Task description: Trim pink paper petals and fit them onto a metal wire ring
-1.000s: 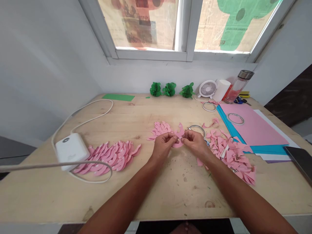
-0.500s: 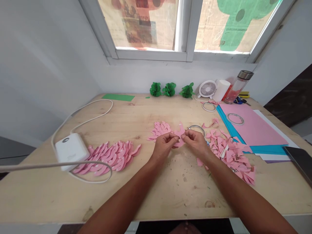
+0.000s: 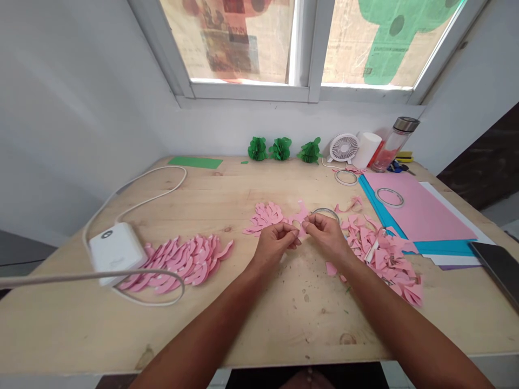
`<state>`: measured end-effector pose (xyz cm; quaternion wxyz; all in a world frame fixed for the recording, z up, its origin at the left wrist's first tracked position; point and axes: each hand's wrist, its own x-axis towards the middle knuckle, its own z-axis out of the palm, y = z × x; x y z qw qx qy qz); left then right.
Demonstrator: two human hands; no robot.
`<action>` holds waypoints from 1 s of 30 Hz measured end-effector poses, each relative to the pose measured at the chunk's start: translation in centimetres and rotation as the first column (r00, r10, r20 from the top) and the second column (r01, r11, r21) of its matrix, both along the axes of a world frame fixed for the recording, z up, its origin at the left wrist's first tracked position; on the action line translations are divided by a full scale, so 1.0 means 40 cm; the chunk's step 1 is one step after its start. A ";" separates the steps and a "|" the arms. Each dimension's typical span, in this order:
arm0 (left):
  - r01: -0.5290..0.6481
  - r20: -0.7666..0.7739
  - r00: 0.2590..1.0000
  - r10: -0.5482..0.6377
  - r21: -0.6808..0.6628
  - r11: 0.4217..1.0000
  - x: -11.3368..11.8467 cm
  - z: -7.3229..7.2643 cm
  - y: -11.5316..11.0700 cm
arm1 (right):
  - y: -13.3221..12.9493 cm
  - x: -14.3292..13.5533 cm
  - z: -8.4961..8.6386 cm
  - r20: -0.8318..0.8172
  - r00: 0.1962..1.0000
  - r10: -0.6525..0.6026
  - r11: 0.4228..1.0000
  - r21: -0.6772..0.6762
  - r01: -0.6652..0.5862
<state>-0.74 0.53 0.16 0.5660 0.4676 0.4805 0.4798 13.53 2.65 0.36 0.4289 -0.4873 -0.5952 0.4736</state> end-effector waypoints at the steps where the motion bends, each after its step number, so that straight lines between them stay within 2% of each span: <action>1: -0.013 0.002 1.000 0.013 0.002 1.000 0.000 0.002 0.000 | -0.001 -0.001 0.000 0.000 1.000 0.018 1.000 -0.005 -0.018; 6: -0.068 0.016 0.998 0.068 -0.003 0.998 -0.002 0.010 -0.001 | -0.005 -0.004 -0.003 0.023 0.999 0.048 0.999 -0.026 -0.047; 14: -0.074 0.038 0.996 0.075 -0.013 0.997 -0.001 0.008 0.001 | -0.002 0.000 0.002 0.017 1.000 0.010 1.000 -0.026 -0.010; 30: -0.093 0.068 0.993 0.095 -0.034 0.995 -0.001 0.005 0.000 | -0.001 0.002 -0.002 0.068 0.998 0.014 1.000 -0.003 -0.014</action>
